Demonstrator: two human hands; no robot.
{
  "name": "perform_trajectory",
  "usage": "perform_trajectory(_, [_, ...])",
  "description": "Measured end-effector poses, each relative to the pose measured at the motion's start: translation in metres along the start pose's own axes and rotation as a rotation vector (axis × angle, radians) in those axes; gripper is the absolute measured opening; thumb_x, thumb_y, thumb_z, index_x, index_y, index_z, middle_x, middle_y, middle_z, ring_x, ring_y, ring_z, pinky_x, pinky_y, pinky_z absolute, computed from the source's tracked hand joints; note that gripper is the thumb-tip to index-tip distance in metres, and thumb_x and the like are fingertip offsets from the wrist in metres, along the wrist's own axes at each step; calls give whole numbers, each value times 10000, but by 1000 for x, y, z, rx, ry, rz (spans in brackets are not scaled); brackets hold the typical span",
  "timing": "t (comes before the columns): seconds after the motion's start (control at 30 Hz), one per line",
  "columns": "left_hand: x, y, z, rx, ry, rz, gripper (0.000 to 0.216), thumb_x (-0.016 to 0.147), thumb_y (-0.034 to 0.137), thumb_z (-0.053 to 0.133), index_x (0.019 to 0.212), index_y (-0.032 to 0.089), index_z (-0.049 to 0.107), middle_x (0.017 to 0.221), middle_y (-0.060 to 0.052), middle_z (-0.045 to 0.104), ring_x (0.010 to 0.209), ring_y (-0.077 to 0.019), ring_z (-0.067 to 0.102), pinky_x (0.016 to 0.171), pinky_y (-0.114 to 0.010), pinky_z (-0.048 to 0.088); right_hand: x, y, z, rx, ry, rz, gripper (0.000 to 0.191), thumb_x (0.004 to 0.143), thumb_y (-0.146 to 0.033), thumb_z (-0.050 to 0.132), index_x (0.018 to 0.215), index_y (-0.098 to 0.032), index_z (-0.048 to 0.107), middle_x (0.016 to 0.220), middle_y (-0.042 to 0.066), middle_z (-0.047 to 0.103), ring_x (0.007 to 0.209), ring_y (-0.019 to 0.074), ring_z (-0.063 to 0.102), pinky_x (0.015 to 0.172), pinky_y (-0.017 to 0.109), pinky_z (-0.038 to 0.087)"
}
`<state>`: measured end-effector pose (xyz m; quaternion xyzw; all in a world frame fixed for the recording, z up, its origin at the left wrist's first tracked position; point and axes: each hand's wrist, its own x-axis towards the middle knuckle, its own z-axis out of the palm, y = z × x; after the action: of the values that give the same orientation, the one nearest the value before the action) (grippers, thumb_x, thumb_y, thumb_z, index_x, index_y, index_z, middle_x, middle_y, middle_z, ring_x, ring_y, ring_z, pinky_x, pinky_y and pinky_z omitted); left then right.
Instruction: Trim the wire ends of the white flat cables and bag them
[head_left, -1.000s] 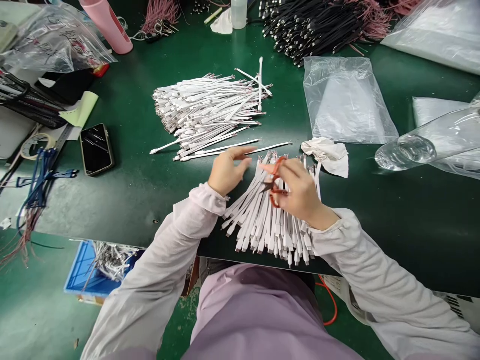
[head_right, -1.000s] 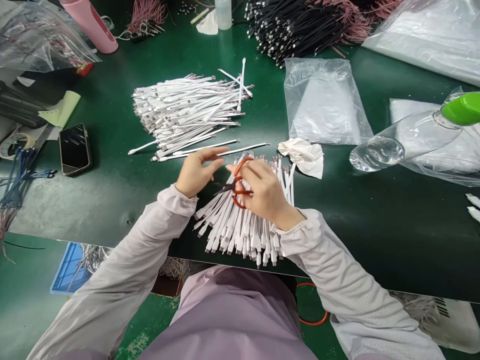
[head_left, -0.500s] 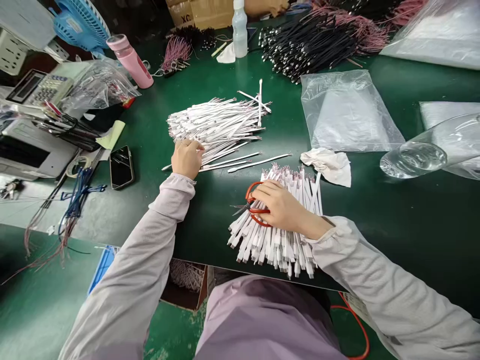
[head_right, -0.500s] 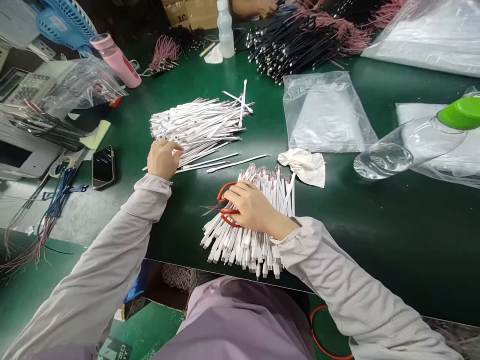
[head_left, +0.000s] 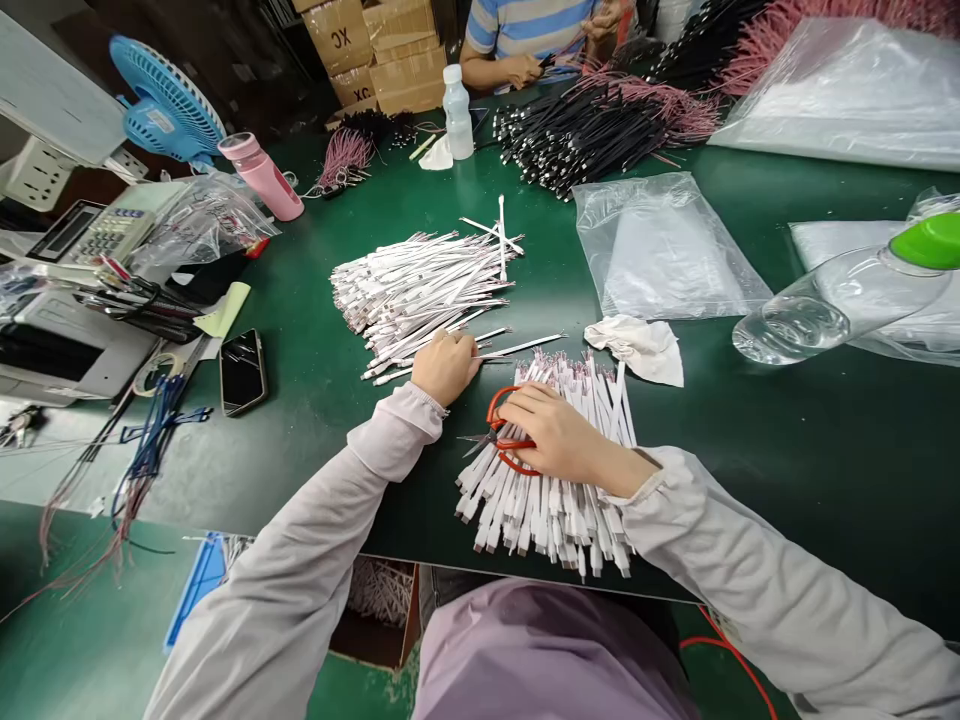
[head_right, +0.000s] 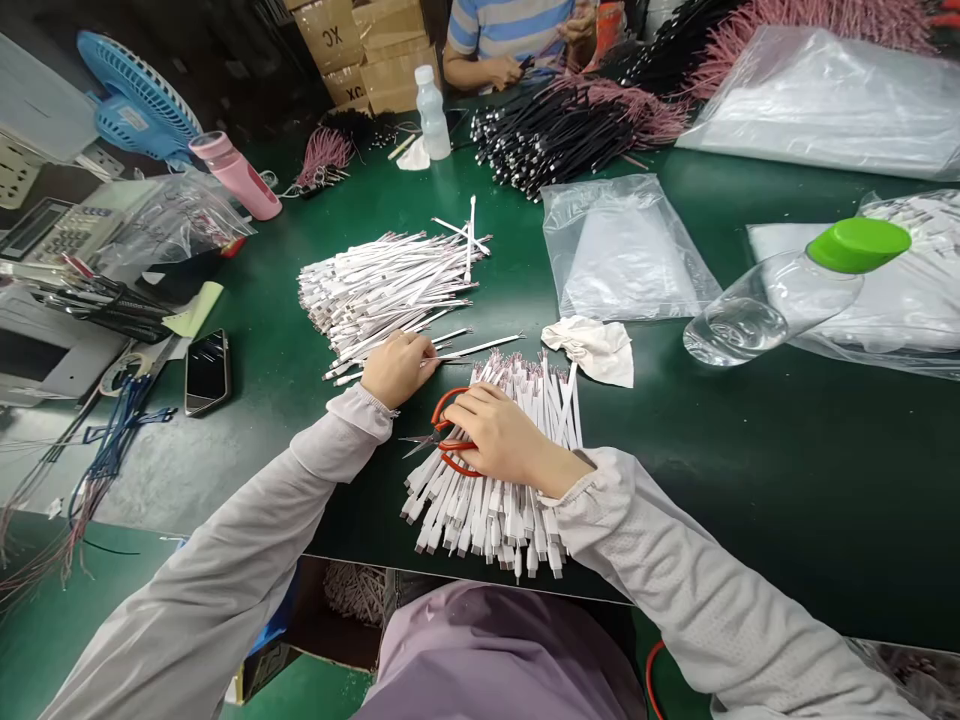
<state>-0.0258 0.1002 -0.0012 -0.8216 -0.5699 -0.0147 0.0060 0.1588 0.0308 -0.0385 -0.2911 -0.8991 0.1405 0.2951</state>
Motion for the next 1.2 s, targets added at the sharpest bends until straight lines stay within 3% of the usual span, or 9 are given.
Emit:
perform_trajectory(0.13, [-3,-19,-13,81,61,-57,227,944,267,454,1005,174,652,992,-116,694,1032,-294,590,776,-374,492,0,0,1,8,6,4,165,803,-137,580,959,-136,634,895,93,660,877,241,574,908,430,468])
perform_trajectory(0.23, [-8,-35,-20,167,47,-119,290,885,256,526,1140,168,633,1174,-147,645,1147,-331,538,848,-407,499,1,-1,1,15,3,13,195,781,-113,591,969,-134,639,902,88,663,881,234,577,925,426,468])
perform_trajectory(0.4, [-10,-50,-17,123,-51,-129,688,823,309,562,1459,136,364,1505,-139,415,1336,-368,387,1048,-463,410,0,-2,0,15,-2,22,213,753,-91,596,956,-133,645,876,77,652,867,227,573,934,429,470])
perform_trajectory(0.53, [7,-58,-19,74,-244,-119,795,810,323,541,1514,110,239,1576,-145,295,1421,-394,251,1089,-493,353,0,-2,1,21,1,32,214,766,-98,600,971,-128,649,888,80,656,883,231,580,946,439,467])
perform_trajectory(0.67, [22,-65,-26,38,-479,-69,976,727,476,621,1534,175,161,1618,-159,168,1461,-423,146,1105,-566,281,1,-1,2,21,10,35,208,775,-124,628,981,-131,650,902,85,663,894,239,589,939,445,472])
perform_trajectory(0.77, [29,-65,-25,77,-395,-118,946,725,449,623,1520,176,189,1593,-170,237,1442,-428,188,1084,-592,282,1,-2,2,25,7,32,203,778,-135,641,981,-133,649,901,86,665,885,237,593,931,444,476])
perform_trajectory(0.93, [49,-63,-25,204,-251,-205,744,734,290,640,1407,115,373,1474,-207,412,1370,-385,329,1066,-528,325,0,-2,1,29,11,36,210,778,-123,626,986,-142,642,903,86,666,889,238,595,917,448,484])
perform_trajectory(1.07, [62,-62,-25,201,-296,-252,582,730,263,652,1262,78,508,1336,-238,544,1303,-371,441,1032,-475,382,0,-2,2,36,-5,40,227,785,-121,612,1009,-148,634,931,84,673,915,235,599,966,465,468])
perform_trajectory(1.2, [63,-70,-19,140,-344,-214,417,729,262,632,1104,80,612,1127,-232,674,1092,-330,628,919,-392,479,0,-3,1,39,-10,49,230,779,-123,612,1006,-156,634,931,81,672,914,237,601,969,469,468])
